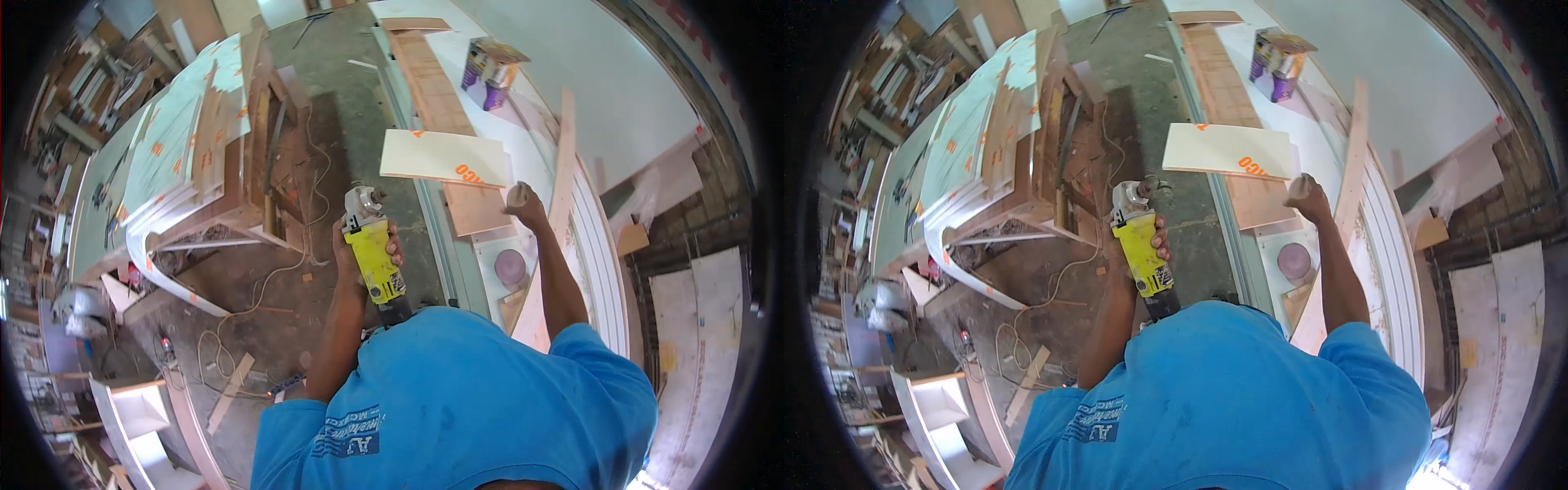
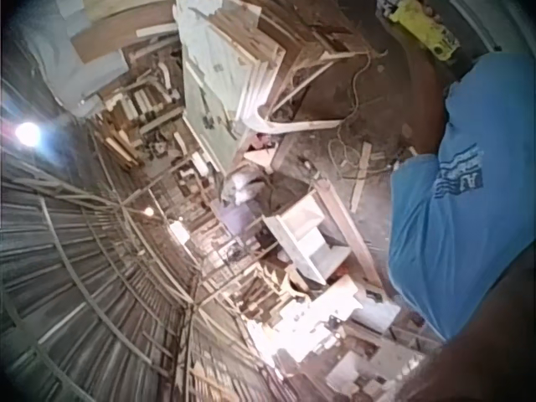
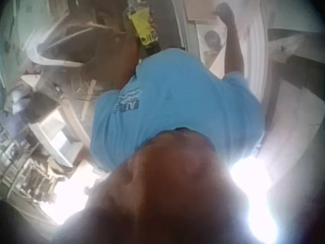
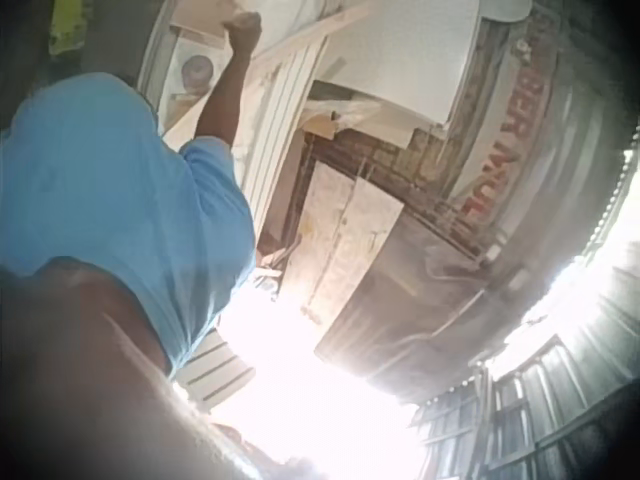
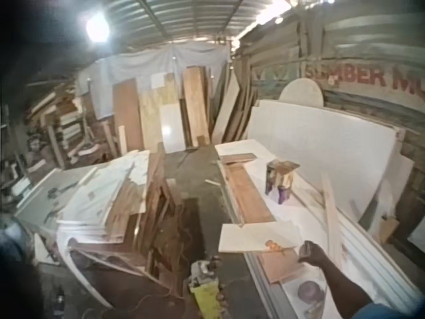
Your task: The person applies a substance from a metal can to a wood panel, rubs it with a sanding block, and then uses an angle grinder with a sanding disc and a power planer on various wood components.
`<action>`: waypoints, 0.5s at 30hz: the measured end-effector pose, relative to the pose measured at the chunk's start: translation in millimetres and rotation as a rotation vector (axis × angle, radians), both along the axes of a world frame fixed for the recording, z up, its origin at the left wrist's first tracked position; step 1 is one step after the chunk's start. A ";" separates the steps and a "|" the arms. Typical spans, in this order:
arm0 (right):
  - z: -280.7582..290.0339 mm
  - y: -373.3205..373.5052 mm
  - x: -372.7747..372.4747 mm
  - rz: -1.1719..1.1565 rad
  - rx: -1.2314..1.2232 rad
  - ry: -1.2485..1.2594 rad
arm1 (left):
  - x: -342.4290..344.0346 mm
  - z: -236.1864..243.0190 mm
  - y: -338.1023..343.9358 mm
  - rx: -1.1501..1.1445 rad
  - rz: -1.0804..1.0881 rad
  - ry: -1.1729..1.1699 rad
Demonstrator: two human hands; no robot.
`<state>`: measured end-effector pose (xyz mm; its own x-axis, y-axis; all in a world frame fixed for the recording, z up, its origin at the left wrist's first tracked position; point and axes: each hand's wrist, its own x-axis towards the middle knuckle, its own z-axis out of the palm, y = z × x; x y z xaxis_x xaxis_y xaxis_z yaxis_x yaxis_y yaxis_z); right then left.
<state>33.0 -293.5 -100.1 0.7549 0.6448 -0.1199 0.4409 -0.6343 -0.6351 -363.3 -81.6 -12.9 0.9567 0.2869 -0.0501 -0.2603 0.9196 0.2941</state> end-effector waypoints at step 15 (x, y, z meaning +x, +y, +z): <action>214.9 166.2 -256.2 0.875 0.410 0.262 | -74.4 25.3 17.2 -0.059 0.107 -0.011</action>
<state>-223.2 -127.3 114.9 -0.0232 0.9896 0.1418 0.4623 0.1364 -0.8762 -437.7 -64.3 12.4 0.9211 0.3846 -0.0596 -0.3612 0.9018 0.2372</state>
